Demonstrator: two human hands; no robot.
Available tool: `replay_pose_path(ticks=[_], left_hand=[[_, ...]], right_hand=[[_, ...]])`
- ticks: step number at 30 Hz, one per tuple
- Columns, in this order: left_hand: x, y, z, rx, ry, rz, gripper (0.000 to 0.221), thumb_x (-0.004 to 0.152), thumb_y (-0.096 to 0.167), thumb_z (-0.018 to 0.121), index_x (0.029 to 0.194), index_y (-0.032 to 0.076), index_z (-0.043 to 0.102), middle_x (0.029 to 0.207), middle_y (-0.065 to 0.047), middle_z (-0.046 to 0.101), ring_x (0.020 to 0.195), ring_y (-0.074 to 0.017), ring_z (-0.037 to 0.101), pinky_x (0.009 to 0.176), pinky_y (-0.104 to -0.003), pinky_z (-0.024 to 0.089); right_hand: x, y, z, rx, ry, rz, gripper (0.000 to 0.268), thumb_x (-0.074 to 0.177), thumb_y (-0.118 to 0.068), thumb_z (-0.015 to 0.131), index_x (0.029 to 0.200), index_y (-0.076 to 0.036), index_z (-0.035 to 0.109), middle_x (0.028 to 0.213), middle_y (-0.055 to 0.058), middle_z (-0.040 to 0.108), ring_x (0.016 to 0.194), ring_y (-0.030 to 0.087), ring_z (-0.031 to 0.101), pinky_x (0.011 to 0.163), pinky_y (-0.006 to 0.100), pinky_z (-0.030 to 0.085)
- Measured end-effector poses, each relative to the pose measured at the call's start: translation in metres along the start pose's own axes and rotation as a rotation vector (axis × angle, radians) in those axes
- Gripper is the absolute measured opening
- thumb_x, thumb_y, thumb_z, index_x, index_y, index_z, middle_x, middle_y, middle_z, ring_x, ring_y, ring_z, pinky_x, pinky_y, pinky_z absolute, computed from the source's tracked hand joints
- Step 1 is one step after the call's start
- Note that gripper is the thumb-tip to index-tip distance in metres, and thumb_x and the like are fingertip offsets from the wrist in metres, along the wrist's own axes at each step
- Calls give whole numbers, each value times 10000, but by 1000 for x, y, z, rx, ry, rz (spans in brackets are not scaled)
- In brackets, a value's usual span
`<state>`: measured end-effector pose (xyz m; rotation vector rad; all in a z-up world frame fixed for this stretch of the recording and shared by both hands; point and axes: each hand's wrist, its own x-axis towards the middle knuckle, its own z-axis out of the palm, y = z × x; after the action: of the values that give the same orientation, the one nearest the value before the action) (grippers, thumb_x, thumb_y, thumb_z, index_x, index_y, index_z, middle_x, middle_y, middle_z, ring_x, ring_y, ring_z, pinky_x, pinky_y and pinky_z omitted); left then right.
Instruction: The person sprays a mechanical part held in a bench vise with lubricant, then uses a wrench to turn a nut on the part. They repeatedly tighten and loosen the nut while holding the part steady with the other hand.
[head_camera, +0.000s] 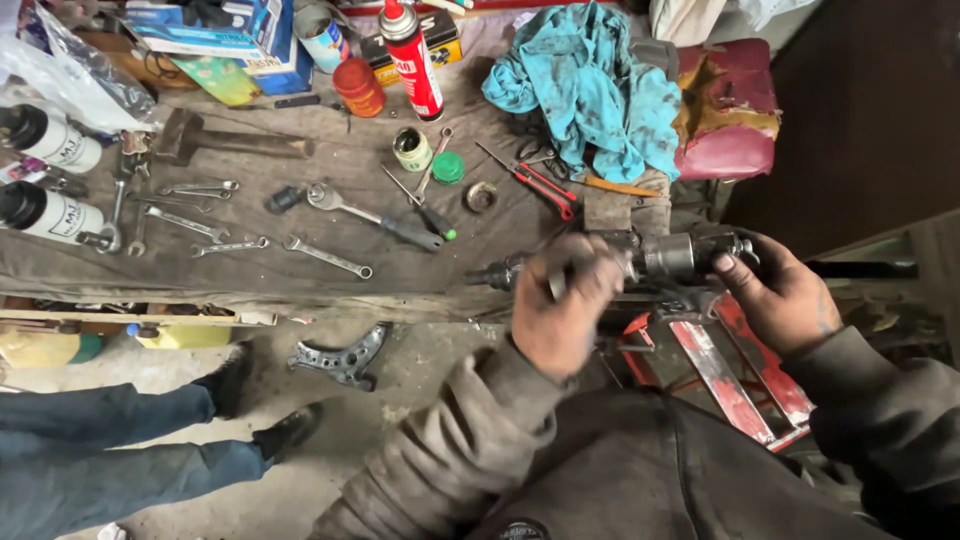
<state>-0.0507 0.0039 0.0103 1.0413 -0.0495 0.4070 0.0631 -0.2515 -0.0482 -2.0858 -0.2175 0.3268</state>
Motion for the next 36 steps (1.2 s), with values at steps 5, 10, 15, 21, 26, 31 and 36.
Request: replay_pose_path(ticks=[5,10,15,21,26,31,36], left_hand=[[68,-13,-13,-318,-10,37,421,1089,360,643,810,105,457,745,10,431,719,-135,430,687,-326,389],[126,-29,-16,-429,179,-306,508,876,644,665,782,212,416,680,53,352,627,-124,415,554,-321,360],[158,-53,-19,-491,228,-484,631,758,821,617,740,226,406,600,37,408,532,-142,432,477,-323,341],[158,-45,11,-362,124,-374,546,858,723,630,768,221,434,633,22,441,571,-144,430,538,-325,355],[157,-47,1,-491,169,-463,501,885,637,627,722,228,389,599,47,381,545,-125,402,523,-311,341],[154,-49,-2,-546,152,-439,475,913,583,633,726,221,389,596,42,369,532,-129,382,521,-317,331],[156,-51,-4,-521,117,-461,461,917,564,603,707,214,389,565,20,375,500,-145,384,481,-324,326]], right_hand=[[-1,-1,3,-19,-2,-12,552,991,-310,658,1433,5,557,1157,100,727,1006,146,694,876,300,547],[-2,-2,2,-46,12,-7,553,989,-330,660,1429,-6,571,1143,101,731,990,147,693,862,311,551],[-2,-6,2,-110,24,-9,538,991,-326,663,1423,-16,582,1145,99,737,1007,158,688,887,318,543],[-5,-5,3,-116,35,-70,556,990,-345,667,1430,-18,574,1174,105,737,1059,174,683,929,328,527],[-5,-3,5,-180,68,-65,581,979,-379,678,1426,-22,578,1165,122,740,1060,192,697,924,335,529],[-4,-3,7,-168,83,-58,592,976,-403,672,1428,-30,581,1148,133,745,1045,202,703,916,338,530],[0,6,4,-229,72,-63,617,985,-430,665,1430,-12,572,1167,167,737,1078,243,702,937,367,529]])
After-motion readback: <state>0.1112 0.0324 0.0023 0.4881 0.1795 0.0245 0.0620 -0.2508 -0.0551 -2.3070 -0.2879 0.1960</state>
